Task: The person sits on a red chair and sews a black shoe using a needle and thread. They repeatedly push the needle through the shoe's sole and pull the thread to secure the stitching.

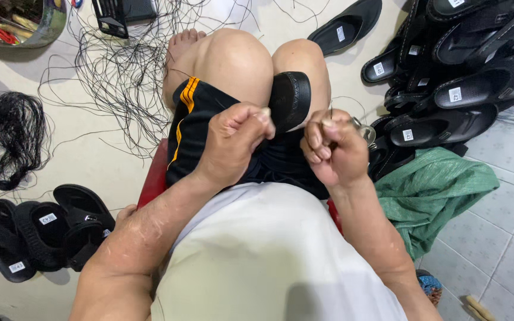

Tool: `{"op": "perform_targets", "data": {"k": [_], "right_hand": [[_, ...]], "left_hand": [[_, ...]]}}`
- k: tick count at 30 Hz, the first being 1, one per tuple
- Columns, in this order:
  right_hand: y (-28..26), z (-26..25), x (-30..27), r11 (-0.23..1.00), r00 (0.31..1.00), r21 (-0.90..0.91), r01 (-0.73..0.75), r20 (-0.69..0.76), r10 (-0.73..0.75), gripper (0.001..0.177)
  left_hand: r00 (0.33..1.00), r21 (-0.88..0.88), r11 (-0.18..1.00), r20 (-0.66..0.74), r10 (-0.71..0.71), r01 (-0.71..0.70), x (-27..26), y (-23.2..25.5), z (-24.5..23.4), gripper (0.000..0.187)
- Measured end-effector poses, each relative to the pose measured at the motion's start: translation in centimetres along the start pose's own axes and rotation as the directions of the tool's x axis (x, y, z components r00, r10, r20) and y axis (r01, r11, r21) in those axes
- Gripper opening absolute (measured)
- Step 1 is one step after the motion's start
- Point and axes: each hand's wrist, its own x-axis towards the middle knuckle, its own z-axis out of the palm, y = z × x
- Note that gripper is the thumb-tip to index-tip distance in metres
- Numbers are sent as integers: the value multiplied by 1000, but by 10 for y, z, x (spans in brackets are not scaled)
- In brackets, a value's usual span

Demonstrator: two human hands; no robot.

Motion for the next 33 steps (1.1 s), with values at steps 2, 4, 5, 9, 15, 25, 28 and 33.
{"op": "perform_targets", "data": {"k": [2,4,5,9,15,25,28,33], "right_hand": [[-4,7,-7,988,999,-151,26,-43,-33,28],[-11,21,-17,881,987,-454,131,-20,-157,27],[-18,26,-21,879,987,-458,132,-19,-158,27],[-47,52,-40,358,960,-913,194,101,-261,31],[-38,37,-50,-230,878,-919,319,378,-294,28],[-28,43,-35,-334,852,-883,331,431,-296,24],[-38,61,-32,-479,841,-812,332,485,-240,14],[-62,86,-30,-777,880,-568,272,473,-38,22]], "left_hand": [[988,236,960,23,150,-152,6,8,3,13],[855,534,678,412,315,-506,12,11,7,13],[854,530,679,412,318,-508,16,18,4,13],[739,449,611,558,378,-652,37,58,-61,14],[846,140,978,-531,-58,154,60,66,-265,22],[764,741,216,564,312,-636,40,56,-58,89],[740,712,202,654,157,-672,55,39,-27,100],[696,690,130,672,253,-713,64,19,-19,92]]}}
